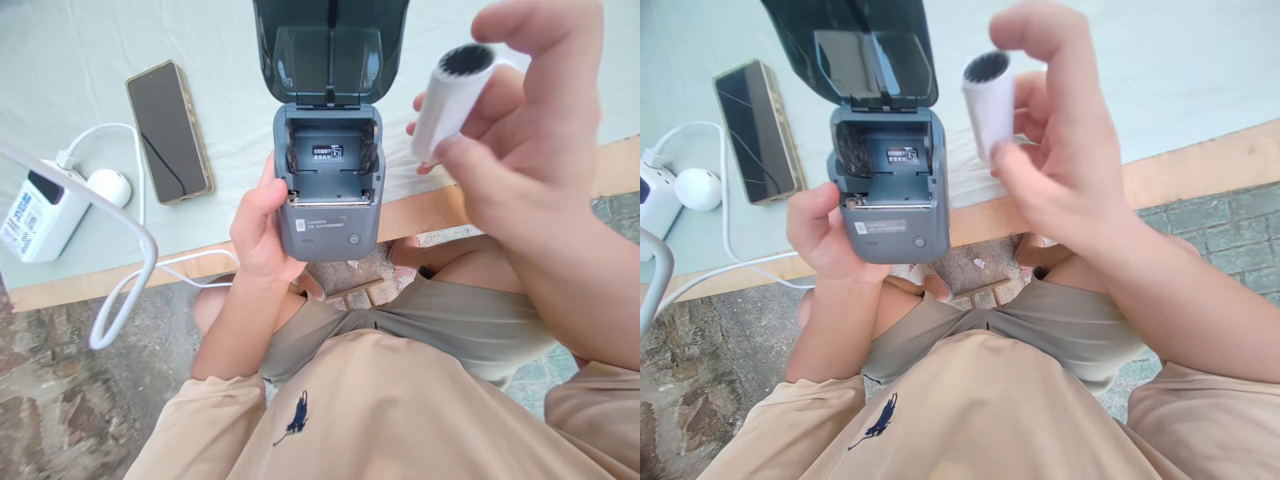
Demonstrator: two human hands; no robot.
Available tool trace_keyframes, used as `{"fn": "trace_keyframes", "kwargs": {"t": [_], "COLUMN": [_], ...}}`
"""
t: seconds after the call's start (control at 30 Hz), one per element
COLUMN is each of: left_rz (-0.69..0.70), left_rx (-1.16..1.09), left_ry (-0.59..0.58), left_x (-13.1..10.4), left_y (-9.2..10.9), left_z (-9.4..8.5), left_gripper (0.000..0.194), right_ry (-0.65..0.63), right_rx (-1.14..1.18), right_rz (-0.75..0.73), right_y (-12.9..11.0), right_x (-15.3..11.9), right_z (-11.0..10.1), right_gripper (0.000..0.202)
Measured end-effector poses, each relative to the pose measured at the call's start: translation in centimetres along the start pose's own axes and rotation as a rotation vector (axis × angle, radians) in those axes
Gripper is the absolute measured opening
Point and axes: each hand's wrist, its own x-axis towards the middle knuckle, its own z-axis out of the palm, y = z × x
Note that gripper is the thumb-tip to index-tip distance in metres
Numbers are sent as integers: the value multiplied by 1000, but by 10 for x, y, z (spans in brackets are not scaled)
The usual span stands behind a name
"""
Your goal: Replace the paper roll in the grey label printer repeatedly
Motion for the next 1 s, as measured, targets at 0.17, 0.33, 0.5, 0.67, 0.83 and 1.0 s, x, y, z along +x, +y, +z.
{"fn": "trace_keyframes", "kwargs": {"t": [0.17, 0.33, 0.5, 0.67, 0.83, 1.0], "left_rz": [56, 132, 153, 77, 102, 91], "left_rx": [35, 23, 96, 71, 82, 60], "left_ry": [-68, -112, -106, -135, -121, -126], "left_x": [4, 9, 9, 4, 5, 7], "left_y": [-11, -21, -21, -14, -16, -16], "left_z": [-14, -21, -20, -15, -17, -17], "left_gripper": [35, 37, 36, 39, 38, 41], "right_ry": [76, 127, 124, 160, 238, 282], "right_rx": [160, -31, -362, -545, -510, -519], "right_rz": [-9, -535, -536, -519, -621, -649], "right_y": [-20, -11, -17, -14, -9, -10], "right_x": [4, 9, 14, 17, 15, 14], "right_z": [0, 13, 25, 29, 31, 36], "right_gripper": [36, 53, 21, 9, 7, 0]}}
